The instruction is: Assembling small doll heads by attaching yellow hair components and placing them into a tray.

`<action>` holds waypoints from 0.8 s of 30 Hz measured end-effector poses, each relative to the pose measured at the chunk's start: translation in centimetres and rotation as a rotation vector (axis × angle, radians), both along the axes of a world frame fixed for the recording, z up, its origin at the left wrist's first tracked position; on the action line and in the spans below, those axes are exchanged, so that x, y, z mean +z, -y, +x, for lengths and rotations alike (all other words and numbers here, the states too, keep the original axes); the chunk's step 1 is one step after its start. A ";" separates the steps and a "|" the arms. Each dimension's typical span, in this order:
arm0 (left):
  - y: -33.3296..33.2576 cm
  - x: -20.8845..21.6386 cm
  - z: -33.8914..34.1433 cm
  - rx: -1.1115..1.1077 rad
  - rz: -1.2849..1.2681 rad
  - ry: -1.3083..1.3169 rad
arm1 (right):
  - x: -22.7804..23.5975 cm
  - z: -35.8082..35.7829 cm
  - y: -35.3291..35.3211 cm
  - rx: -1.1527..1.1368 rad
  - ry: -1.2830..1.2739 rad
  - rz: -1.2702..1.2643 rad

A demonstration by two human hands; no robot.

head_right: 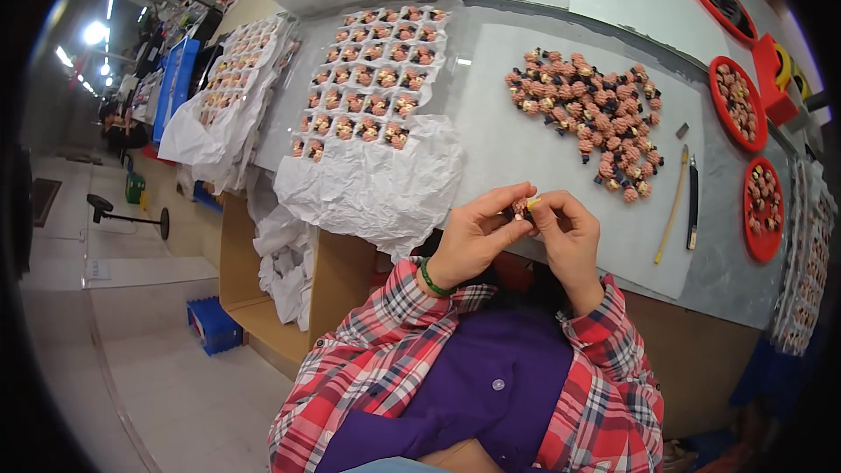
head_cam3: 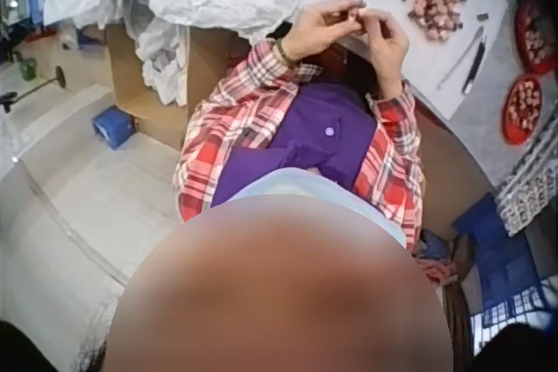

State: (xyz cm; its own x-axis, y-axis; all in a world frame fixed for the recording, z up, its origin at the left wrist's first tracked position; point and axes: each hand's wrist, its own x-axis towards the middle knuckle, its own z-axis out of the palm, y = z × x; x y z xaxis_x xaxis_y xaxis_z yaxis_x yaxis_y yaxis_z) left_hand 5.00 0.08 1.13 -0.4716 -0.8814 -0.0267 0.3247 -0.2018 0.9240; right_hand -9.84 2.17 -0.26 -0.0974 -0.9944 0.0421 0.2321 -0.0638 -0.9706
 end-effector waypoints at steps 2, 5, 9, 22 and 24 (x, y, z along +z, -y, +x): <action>0.5 0.6 1.8 0.046 -0.079 0.079 | 0.6 0.2 0.0 0.039 -0.085 -0.068; 2.8 1.4 6.4 0.421 -0.423 0.474 | 0.5 -0.3 -0.2 0.042 -0.145 -0.050; 5.7 1.6 14.8 0.783 -0.523 0.994 | 0.3 -1.1 0.0 0.011 -0.135 -0.037; 7.3 -4.0 18.3 0.489 -0.559 1.918 | 0.6 -1.4 0.2 0.011 -0.381 -0.013; 7.1 -4.4 18.6 0.497 -0.612 1.879 | 1.0 -2.3 0.5 -0.011 -0.517 -0.074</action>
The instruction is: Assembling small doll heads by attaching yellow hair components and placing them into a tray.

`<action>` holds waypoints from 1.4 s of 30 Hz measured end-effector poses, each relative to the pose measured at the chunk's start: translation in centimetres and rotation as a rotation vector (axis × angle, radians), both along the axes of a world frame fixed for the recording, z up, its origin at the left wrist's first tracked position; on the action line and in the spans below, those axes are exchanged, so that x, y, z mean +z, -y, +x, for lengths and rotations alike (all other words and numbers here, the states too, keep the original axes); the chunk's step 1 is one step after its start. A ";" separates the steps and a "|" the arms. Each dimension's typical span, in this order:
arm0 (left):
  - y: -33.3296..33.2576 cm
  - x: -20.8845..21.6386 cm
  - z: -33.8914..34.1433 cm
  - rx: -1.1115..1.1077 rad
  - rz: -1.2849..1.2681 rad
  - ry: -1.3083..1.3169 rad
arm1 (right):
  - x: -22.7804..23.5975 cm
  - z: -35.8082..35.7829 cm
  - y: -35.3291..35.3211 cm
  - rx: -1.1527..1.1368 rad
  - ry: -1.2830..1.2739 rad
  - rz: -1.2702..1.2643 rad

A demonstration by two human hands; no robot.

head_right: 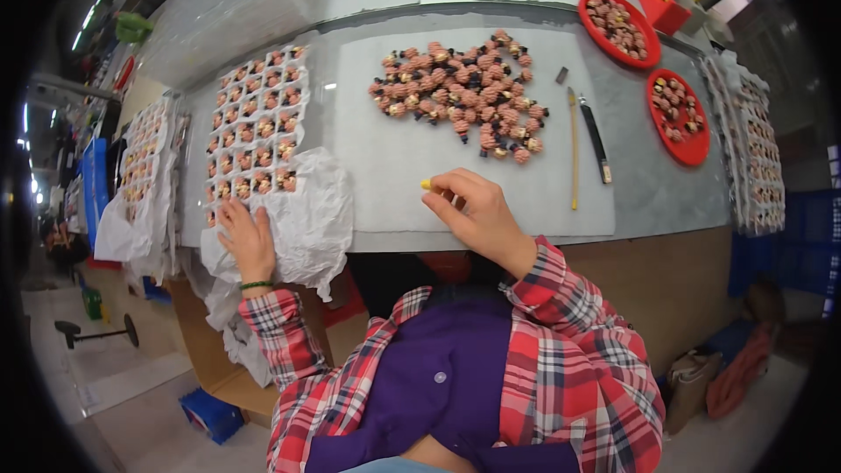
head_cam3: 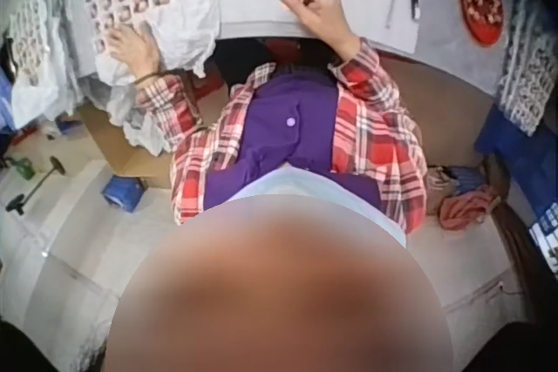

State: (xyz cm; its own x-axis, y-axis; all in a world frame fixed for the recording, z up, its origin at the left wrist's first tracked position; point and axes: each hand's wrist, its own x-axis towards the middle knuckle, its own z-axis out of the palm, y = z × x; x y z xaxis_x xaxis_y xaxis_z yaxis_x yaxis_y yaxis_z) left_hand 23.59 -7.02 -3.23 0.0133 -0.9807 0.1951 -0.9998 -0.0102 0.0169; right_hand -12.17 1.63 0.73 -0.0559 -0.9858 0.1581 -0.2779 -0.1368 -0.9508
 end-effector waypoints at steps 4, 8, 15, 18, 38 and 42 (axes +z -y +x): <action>0.0 0.7 -0.7 -0.006 0.040 -0.015 | 0.1 -2.8 1.2 -0.232 -0.428 -0.229; -1.2 3.3 -3.7 -0.083 -0.162 -0.198 | 0.2 -3.9 1.9 -0.460 -0.847 -0.182; -5.4 6.5 -14.1 -0.501 -0.096 -1.063 | 0.0 -3.1 1.9 -0.299 -0.689 -0.295; -6.1 4.0 -16.8 -0.458 0.277 -1.413 | 0.9 -1.0 0.8 -0.147 -0.366 -0.279; -6.2 2.5 -19.1 -0.470 0.635 -1.883 | -1.0 1.0 -1.7 -0.002 0.502 0.003; -6.2 2.2 -19.1 -0.432 0.622 -1.861 | -0.9 1.0 -1.7 0.046 0.358 -0.020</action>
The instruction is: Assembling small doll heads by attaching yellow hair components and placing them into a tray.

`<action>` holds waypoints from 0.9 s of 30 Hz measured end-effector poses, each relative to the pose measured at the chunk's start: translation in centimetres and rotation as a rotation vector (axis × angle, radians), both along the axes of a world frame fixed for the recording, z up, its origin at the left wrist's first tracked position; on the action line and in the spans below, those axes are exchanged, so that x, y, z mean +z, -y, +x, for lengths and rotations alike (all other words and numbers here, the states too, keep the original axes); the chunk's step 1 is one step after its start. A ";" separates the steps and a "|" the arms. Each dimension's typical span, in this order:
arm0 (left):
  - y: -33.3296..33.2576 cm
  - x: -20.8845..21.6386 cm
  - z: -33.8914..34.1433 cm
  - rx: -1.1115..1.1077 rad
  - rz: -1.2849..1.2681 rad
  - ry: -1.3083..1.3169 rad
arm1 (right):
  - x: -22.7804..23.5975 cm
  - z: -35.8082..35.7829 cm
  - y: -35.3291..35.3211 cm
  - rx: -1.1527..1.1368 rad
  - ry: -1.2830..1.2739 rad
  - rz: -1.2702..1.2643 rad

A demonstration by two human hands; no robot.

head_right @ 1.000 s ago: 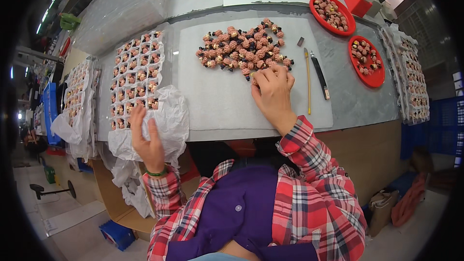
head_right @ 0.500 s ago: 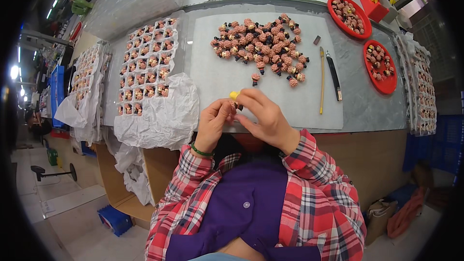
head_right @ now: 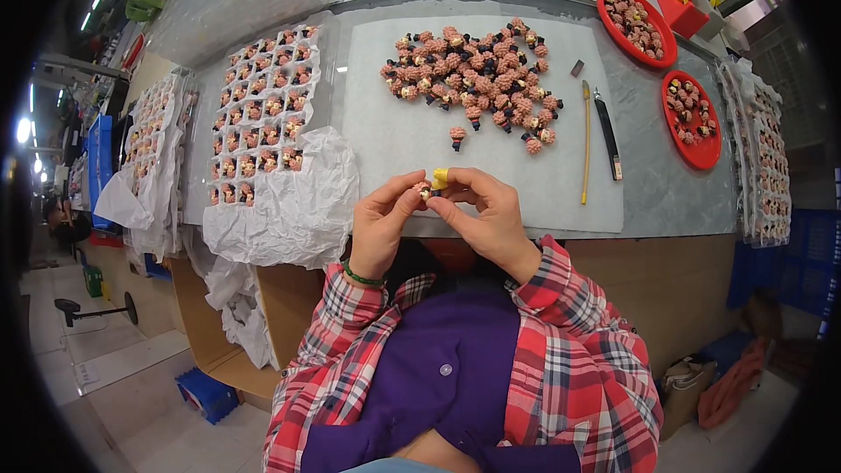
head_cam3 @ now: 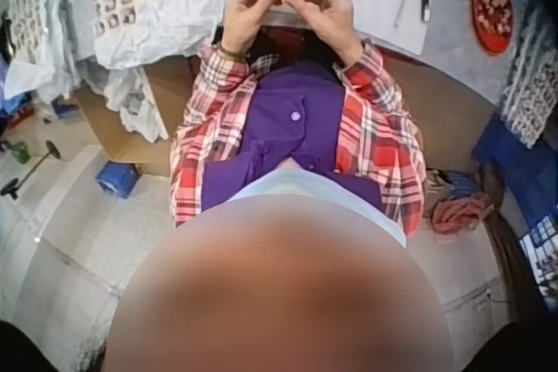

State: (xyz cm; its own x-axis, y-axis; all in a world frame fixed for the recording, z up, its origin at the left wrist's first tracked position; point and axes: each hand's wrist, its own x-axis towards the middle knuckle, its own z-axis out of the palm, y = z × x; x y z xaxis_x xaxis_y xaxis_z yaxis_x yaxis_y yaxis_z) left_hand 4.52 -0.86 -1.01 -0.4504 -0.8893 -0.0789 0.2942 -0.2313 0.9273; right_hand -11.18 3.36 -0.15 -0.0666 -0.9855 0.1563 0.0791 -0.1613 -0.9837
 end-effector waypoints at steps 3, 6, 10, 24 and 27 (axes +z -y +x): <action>0.0 -0.3 0.3 -0.009 0.044 0.057 | 0.0 0.2 -0.1 -0.013 -0.046 -0.015; 0.0 -0.4 0.1 -0.002 0.142 -0.070 | -0.4 0.3 -0.2 -0.044 -0.109 -0.064; 0.3 -0.1 -0.1 -0.012 0.195 -0.201 | -0.9 0.5 -0.1 -0.134 -0.198 -0.156; 0.3 -0.1 0.4 0.023 0.301 -0.189 | 0.5 -1.0 2.0 -0.110 -0.399 -0.261; 0.5 0.0 0.5 0.037 0.346 -0.214 | 1.5 -1.6 3.7 -0.324 -0.666 -0.191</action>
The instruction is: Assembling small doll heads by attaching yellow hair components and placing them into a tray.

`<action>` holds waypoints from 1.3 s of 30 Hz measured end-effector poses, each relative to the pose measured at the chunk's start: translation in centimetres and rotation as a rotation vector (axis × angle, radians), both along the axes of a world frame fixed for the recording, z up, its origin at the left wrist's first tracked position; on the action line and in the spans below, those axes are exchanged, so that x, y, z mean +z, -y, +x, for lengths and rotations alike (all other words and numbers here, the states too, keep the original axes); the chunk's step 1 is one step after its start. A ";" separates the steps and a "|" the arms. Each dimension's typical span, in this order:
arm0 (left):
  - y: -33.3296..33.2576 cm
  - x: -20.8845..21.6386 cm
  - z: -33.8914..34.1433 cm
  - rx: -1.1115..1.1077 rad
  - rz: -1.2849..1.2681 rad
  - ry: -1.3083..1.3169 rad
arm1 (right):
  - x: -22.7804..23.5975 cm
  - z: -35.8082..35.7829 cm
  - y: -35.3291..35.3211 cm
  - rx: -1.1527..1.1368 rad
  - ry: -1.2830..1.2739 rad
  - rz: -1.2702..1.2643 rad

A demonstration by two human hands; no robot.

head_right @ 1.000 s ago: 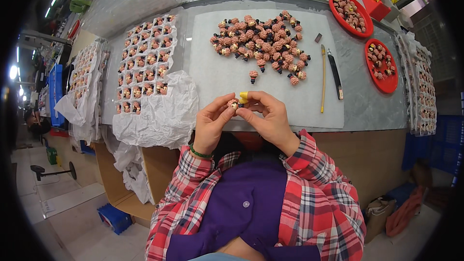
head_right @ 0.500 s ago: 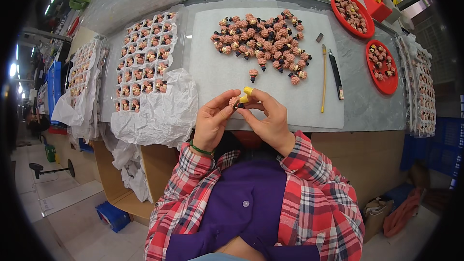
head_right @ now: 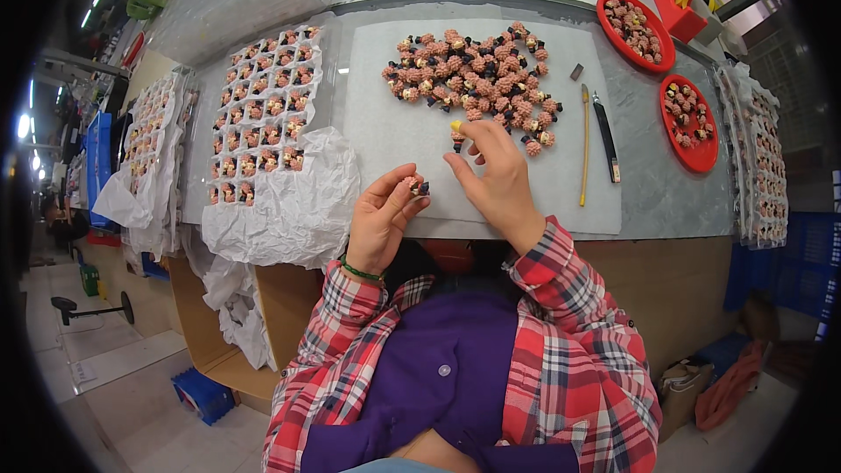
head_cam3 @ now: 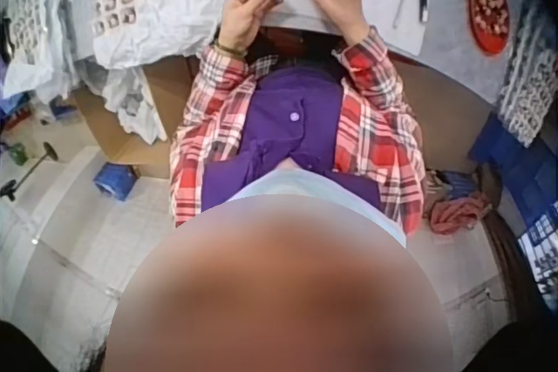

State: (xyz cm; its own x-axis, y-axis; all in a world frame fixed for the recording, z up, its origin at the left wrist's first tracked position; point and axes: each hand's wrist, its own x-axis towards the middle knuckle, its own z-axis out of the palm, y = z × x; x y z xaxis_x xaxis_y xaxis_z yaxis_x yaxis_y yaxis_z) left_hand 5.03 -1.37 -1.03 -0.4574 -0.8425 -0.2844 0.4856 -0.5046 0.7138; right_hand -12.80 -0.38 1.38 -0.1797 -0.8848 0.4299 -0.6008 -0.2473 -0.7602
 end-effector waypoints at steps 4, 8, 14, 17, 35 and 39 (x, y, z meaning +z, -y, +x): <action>0.0 0.0 -0.4 0.036 -0.016 0.008 | 0.5 0.2 -1.0 0.055 0.056 0.045; -0.1 -0.3 -0.4 0.001 -0.055 0.033 | 0.0 0.1 -2.0 0.236 0.181 0.135; 0.2 -0.3 -0.2 0.009 -0.208 0.046 | -0.8 -8.5 -1.2 -0.375 -0.471 -0.031; 0.2 0.3 -0.9 0.029 -0.194 0.014 | -2.4 -12.9 -2.3 -0.488 -0.517 0.116; -0.1 0.0 -1.5 -0.013 -0.220 0.121 | 3.1 -3.2 -3.9 0.162 0.355 0.036; -0.2 0.1 -1.4 -0.028 -0.253 0.118 | 3.3 -1.8 -3.5 0.311 0.366 0.079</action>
State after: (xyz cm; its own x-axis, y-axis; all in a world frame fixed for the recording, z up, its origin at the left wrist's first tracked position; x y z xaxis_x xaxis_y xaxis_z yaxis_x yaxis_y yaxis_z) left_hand 3.59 -1.17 -0.92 -0.4580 -0.8809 -0.1191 0.3802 -0.3152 0.8696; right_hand -14.58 3.13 4.70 -0.0283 -0.9480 0.3171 -0.1970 -0.3057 -0.9315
